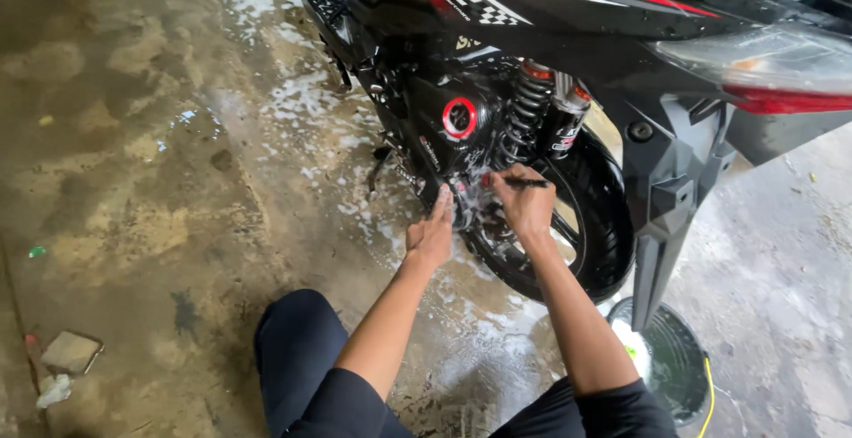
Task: Scrubbing the wheel and engine area of a motorcycle with a detailing brush and soapy water
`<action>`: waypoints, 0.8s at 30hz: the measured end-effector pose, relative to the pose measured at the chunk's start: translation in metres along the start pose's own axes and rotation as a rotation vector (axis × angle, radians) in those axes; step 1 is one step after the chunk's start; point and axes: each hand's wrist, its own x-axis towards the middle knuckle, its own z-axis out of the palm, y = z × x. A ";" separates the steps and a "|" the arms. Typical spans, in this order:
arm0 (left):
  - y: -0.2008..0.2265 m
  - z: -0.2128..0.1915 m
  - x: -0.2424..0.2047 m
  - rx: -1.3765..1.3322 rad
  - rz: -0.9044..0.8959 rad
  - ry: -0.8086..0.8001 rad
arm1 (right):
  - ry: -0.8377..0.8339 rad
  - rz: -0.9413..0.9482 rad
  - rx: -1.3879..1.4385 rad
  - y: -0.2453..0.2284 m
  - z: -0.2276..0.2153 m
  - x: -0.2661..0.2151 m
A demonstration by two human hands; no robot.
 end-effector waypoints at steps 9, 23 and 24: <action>-0.001 -0.011 -0.014 -0.023 0.028 0.012 | 0.206 0.111 0.213 0.043 0.032 -0.073; 0.001 0.001 -0.006 -0.017 -0.003 0.027 | 0.175 0.151 0.065 0.004 0.008 -0.043; 0.001 -0.001 -0.005 0.013 -0.012 0.023 | 0.126 0.101 0.014 0.008 0.009 -0.040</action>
